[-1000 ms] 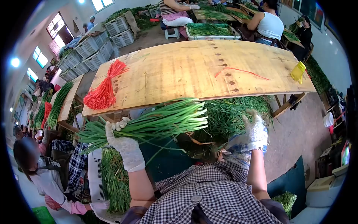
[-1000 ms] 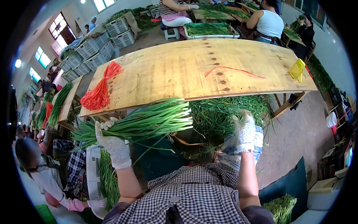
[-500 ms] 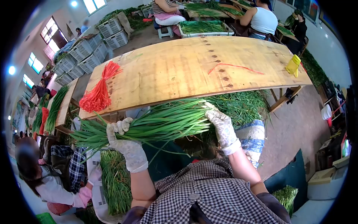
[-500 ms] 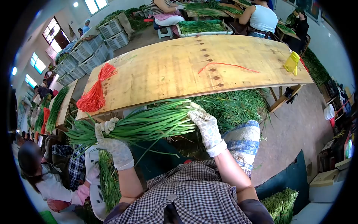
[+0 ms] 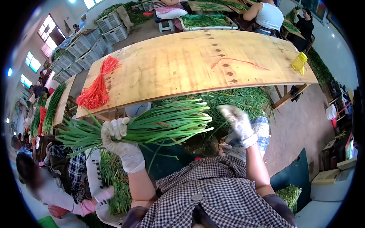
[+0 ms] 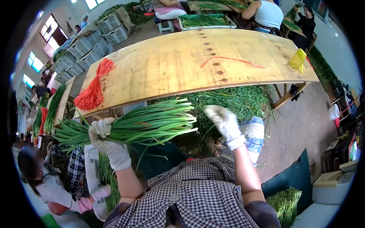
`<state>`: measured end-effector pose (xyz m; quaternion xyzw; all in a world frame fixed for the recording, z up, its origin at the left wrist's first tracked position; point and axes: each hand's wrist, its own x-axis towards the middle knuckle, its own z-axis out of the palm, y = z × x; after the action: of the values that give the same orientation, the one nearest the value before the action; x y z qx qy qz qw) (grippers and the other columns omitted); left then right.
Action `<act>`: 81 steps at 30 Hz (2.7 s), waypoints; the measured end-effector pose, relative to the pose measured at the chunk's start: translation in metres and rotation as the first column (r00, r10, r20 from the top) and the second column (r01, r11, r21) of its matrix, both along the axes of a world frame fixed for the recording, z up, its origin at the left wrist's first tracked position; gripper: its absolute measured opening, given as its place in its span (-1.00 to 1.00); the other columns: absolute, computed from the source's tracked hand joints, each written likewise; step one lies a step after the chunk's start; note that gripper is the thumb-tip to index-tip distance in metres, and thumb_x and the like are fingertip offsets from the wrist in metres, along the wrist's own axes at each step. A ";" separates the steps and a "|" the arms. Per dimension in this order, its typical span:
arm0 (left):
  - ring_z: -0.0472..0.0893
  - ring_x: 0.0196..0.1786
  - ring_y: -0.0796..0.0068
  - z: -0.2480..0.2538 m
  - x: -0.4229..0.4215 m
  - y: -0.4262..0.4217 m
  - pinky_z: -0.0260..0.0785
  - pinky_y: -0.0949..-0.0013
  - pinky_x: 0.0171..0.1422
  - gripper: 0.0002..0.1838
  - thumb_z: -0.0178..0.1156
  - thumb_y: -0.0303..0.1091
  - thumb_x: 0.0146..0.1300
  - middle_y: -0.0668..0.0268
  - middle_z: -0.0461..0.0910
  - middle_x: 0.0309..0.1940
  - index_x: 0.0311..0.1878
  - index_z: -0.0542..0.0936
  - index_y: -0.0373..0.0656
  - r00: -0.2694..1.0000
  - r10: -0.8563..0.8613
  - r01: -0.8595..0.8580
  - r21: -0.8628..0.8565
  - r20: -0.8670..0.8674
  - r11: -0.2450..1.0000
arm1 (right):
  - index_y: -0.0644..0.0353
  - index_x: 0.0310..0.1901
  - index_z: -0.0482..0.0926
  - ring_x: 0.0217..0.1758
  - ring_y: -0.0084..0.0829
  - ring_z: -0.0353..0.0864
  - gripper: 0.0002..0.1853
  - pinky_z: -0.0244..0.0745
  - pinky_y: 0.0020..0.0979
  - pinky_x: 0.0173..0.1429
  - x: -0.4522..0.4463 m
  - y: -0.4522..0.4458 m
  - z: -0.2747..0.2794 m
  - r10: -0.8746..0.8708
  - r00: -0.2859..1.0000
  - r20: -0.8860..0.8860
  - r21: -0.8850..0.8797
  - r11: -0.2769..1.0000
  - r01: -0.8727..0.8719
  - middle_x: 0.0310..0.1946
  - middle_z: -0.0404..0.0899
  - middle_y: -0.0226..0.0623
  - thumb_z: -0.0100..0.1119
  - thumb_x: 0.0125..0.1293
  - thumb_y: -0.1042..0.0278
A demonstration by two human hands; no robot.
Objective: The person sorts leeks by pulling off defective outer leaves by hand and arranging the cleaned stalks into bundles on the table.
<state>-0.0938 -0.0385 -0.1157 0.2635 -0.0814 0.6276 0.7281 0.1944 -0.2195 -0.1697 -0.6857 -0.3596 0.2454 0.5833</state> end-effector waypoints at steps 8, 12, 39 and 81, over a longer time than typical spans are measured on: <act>0.22 -0.58 0.58 -0.008 -0.007 0.011 0.29 0.36 -0.07 -0.66 0.05 -0.29 0.29 0.50 0.16 -0.73 -0.60 0.22 0.01 0.997 -0.081 0.081 -0.052 -0.006 0.995 | 0.16 -0.20 0.68 -0.31 -0.51 0.63 -0.86 0.52 -0.49 -0.09 0.007 0.003 -0.031 -0.158 0.944 0.288 -0.119 0.973 0.199 -0.34 0.69 -0.24 0.26 0.25 0.36; 0.19 -0.58 0.57 -0.009 -0.011 0.012 0.29 0.35 -0.07 -0.66 0.06 -0.30 0.28 0.49 0.14 -0.73 -0.60 0.21 0.00 1.000 0.012 -0.013 -0.127 -0.007 0.992 | 0.09 -0.11 0.67 -0.24 -0.46 0.64 -0.81 0.51 -0.47 -0.06 0.044 -0.010 -0.033 -0.262 0.810 0.524 -0.192 0.890 0.413 -0.27 0.68 -0.20 0.21 0.28 0.29; 0.26 -0.76 0.58 -0.014 0.004 0.016 0.36 0.34 -0.10 -0.70 0.11 -0.36 0.22 0.49 0.27 -0.85 -0.62 0.33 -0.03 0.960 -0.277 0.277 0.223 -0.032 0.935 | 0.30 -0.21 0.63 -0.31 -0.66 0.57 -0.83 0.51 -0.55 -0.16 -0.032 0.016 0.006 0.294 0.818 -0.494 0.097 0.954 -0.284 -0.34 0.66 -0.41 0.33 0.16 0.48; 0.27 -0.74 0.63 -0.023 0.004 0.018 0.40 0.42 -0.14 -0.65 0.12 -0.34 0.25 0.51 0.22 -0.83 -0.64 0.27 -0.01 0.908 -0.391 0.375 0.129 0.148 0.918 | 0.41 -0.08 0.52 -0.21 -0.36 0.67 -0.72 0.61 -0.34 0.00 0.002 0.003 -0.032 0.375 0.487 -0.789 0.323 0.927 -0.192 -0.22 0.64 -0.13 0.04 0.41 0.31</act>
<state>-0.0901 -0.0207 -0.1391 0.2230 -0.2239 0.4880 0.8137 0.1966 -0.2164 -0.2019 -0.3545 -0.1658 0.6007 0.6971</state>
